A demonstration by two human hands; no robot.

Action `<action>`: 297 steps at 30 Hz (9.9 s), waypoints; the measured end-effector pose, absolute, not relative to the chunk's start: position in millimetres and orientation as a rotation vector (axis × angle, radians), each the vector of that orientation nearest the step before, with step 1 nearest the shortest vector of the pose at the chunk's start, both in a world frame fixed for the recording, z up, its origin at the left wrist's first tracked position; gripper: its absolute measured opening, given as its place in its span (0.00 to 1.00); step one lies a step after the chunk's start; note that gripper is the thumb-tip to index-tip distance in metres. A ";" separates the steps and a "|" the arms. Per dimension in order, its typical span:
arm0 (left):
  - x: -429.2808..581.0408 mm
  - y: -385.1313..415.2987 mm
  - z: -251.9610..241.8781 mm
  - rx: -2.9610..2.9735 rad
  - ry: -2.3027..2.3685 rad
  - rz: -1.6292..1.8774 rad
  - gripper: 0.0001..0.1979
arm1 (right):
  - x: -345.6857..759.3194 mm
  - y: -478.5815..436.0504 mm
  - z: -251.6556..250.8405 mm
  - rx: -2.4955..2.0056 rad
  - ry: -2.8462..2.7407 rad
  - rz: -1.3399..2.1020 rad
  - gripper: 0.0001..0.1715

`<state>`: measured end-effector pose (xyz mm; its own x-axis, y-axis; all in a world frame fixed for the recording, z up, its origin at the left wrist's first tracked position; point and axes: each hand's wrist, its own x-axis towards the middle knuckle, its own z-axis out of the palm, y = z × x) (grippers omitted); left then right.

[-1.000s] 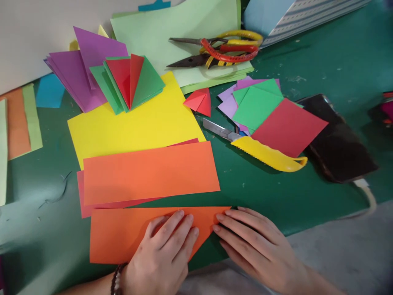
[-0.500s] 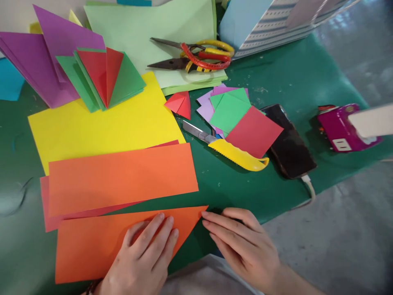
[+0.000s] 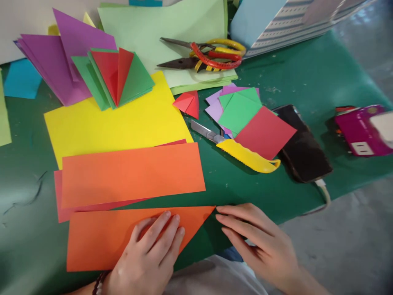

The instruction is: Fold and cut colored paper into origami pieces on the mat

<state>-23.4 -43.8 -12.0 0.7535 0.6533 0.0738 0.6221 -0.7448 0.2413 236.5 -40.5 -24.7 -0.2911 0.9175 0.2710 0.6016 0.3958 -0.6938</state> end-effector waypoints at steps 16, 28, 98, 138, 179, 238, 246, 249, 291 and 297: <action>-27.1 -45.6 -14.8 2.707 1.027 0.244 0.16 | 229.6 -4.5 -9.3 -1.638 -2.045 0.830 0.08; -27.5 -44.7 -14.6 2.696 1.000 0.260 0.17 | 225.0 -7.1 -10.1 -1.702 -2.040 0.862 0.07; -26.5 -50.2 -17.4 2.800 0.989 0.038 0.19 | 235.1 -7.4 -11.5 -1.536 -2.399 0.113 0.17; -24.3 -48.3 -9.4 2.788 1.023 0.013 0.17 | 224.4 -18.0 -29.0 -1.237 -2.335 0.409 0.10; -24.5 -48.6 -11.0 2.772 1.031 0.037 0.18 | 222.9 -25.6 -28.3 -1.285 -2.335 0.423 0.11; -26.7 -42.6 -8.7 2.732 1.148 0.049 0.19 | 203.1 -11.6 -28.6 -1.160 -2.331 0.427 0.08; -27.7 -45.0 -8.8 2.709 1.148 0.013 0.19 | 186.1 -28.5 -31.0 -1.038 -2.426 0.432 0.11; -27.5 -45.3 -8.8 2.708 1.154 0.022 0.19 | 187.7 -28.4 -32.9 -1.041 -2.383 0.486 0.09; -29.9 -46.5 -12.1 2.690 1.140 0.055 0.17 | 175.4 -44.4 -30.1 -1.043 -2.437 0.325 0.09; -31.1 -45.7 -12.6 2.658 1.119 0.088 0.18 | 158.5 -67.6 -36.2 -0.936 -2.482 0.372 0.11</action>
